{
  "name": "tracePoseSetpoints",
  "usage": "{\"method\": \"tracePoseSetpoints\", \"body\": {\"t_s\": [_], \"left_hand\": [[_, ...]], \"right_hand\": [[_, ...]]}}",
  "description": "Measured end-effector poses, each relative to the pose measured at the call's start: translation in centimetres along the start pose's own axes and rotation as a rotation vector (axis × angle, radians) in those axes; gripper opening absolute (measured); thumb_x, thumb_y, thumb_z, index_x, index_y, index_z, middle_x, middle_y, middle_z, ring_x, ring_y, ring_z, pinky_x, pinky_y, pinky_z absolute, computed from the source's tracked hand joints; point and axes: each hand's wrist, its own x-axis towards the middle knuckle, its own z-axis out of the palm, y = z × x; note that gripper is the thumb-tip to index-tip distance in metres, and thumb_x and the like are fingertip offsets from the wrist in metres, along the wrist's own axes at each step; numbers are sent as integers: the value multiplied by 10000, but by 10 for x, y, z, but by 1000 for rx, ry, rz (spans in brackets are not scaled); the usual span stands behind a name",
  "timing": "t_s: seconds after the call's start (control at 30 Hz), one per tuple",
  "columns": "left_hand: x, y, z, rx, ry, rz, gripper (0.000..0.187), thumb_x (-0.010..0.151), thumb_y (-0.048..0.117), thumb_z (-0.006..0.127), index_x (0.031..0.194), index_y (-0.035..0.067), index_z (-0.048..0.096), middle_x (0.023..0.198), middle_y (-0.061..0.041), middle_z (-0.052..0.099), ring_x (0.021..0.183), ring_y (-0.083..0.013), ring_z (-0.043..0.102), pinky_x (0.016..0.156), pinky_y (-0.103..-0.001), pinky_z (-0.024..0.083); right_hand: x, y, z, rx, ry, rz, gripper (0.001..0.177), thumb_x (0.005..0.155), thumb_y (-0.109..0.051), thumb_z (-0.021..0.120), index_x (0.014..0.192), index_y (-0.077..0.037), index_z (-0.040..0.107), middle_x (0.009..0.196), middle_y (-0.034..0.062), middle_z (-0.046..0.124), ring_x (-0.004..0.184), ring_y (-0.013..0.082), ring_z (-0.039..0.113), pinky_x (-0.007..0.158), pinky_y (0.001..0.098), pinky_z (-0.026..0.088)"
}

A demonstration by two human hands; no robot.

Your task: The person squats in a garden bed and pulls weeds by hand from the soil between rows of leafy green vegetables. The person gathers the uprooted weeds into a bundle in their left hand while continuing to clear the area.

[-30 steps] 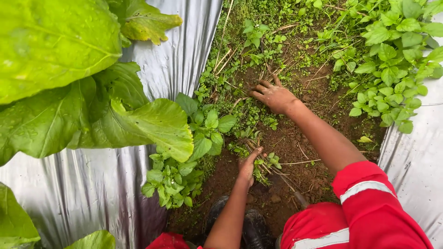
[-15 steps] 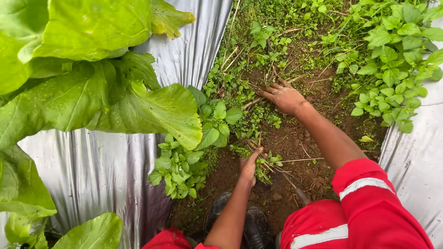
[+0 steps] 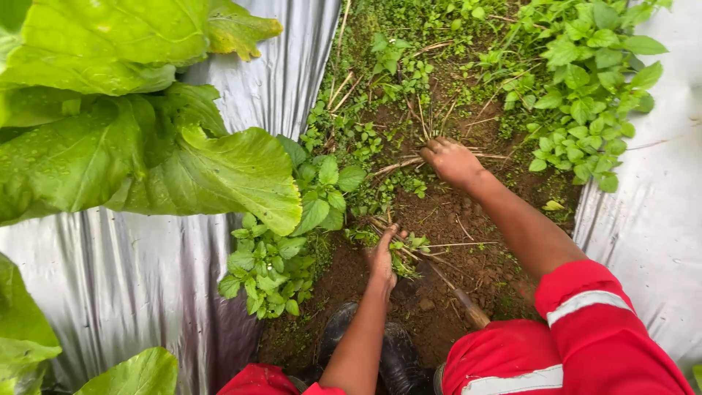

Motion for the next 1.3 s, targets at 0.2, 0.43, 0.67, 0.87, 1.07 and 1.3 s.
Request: {"method": "tracePoseSetpoints", "body": {"t_s": [0.2, 0.43, 0.67, 0.87, 1.07, 1.3], "left_hand": [[24, -7, 8, -105, 32, 65, 394, 725, 392, 851, 968, 86, 794, 805, -172, 769, 708, -241, 658, 571, -326, 502], [-14, 6, 55, 5, 7, 171, 502, 751, 415, 893, 1089, 57, 797, 865, -170, 791, 961, -253, 732, 961, -434, 486], [7, -14, 51, -383, -265, -124, 504, 866, 409, 783, 1181, 27, 689, 1099, -189, 708, 1063, -367, 654, 945, -532, 516], [12, -34, 26, -440, -326, -119, 488, 862, 355, 760, 1290, 140, 668, 1339, -178, 660, 1271, -382, 596, 1029, -531, 501], [55, -55, 17, -457, -253, -56, 986, 780, 617, 801, 1573, 230, 361, 1599, -211, 347, 1449, -438, 370, 1156, -606, 363], [-42, 15, 39, -233, -259, -39, 1287, 733, 526, 915, 1624, 74, 104, 1654, -221, 238, 1478, -391, 348, 1186, -545, 363]], "right_hand": [[-50, 54, -1, 91, -43, 299, 239, 961, -105, 629, 1190, -115, 701, 1208, 151, 698, 1119, 323, 719, 943, 416, 604], [-23, -27, -202, 650, 50, 670, 146, 979, -15, 679, 1089, 51, 747, 986, 255, 741, 895, 412, 745, 777, 431, 608], [-27, -125, -229, 1006, -350, 642, 232, 997, -112, 645, 1092, 96, 681, 882, 272, 712, 749, 359, 727, 615, 422, 580], [-39, -144, -225, 994, -423, 631, 446, 1030, -176, 568, 1334, 151, 556, 1222, 370, 659, 1190, 482, 647, 979, 542, 552], [-46, -151, -181, 820, -287, 574, 372, 1027, -94, 533, 1318, 131, 586, 1120, 313, 684, 1115, 429, 677, 923, 484, 562], [-32, -159, -205, 607, -565, 485, 674, 1009, -249, 458, 1595, 39, 290, 1554, 393, 324, 1472, 536, 256, 1196, 675, 198]]}}
